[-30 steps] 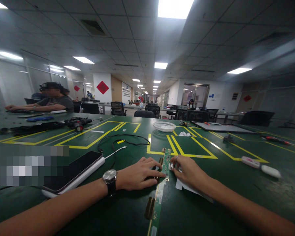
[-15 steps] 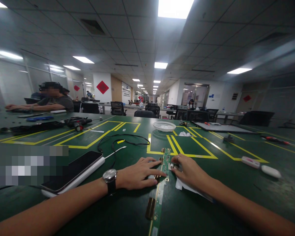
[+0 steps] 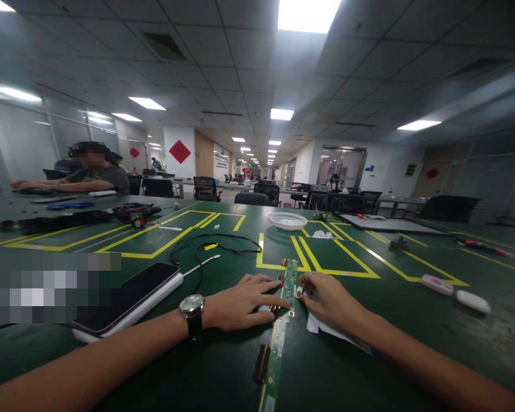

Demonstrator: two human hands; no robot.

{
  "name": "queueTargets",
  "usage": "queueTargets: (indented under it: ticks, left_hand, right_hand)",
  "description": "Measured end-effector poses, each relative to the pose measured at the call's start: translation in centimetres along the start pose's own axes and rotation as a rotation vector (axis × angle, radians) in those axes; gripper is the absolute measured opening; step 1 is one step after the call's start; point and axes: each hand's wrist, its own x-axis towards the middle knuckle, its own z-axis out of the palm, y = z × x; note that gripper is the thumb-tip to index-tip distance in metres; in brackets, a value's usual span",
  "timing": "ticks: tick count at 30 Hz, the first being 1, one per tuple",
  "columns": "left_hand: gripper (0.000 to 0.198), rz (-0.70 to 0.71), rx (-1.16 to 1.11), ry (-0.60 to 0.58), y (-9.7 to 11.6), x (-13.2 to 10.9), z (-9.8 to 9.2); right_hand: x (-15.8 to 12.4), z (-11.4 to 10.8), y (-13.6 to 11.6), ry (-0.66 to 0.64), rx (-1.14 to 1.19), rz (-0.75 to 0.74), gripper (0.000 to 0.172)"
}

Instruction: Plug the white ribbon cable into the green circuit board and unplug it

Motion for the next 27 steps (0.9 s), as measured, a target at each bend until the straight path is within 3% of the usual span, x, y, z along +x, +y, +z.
queueTargets:
  ticks: [7,21,27]
  left_hand:
    - [0.04,0.003,-0.014,0.012,0.0,0.0,0.0]
    - [0.039,0.004,-0.016,-0.007,-0.3,0.1,0.1]
    - [0.04,-0.021,-0.01,-0.053,-0.2,0.1,-0.1]
  right_hand:
    - [-0.2,0.0,-0.7,0.018,-0.04,0.008,0.024]
    - [0.7,-0.3,1.1,-0.034,0.056,-0.231,0.005]
    - [1.0,0.0,1.8,-0.038,0.105,-0.246,0.005]
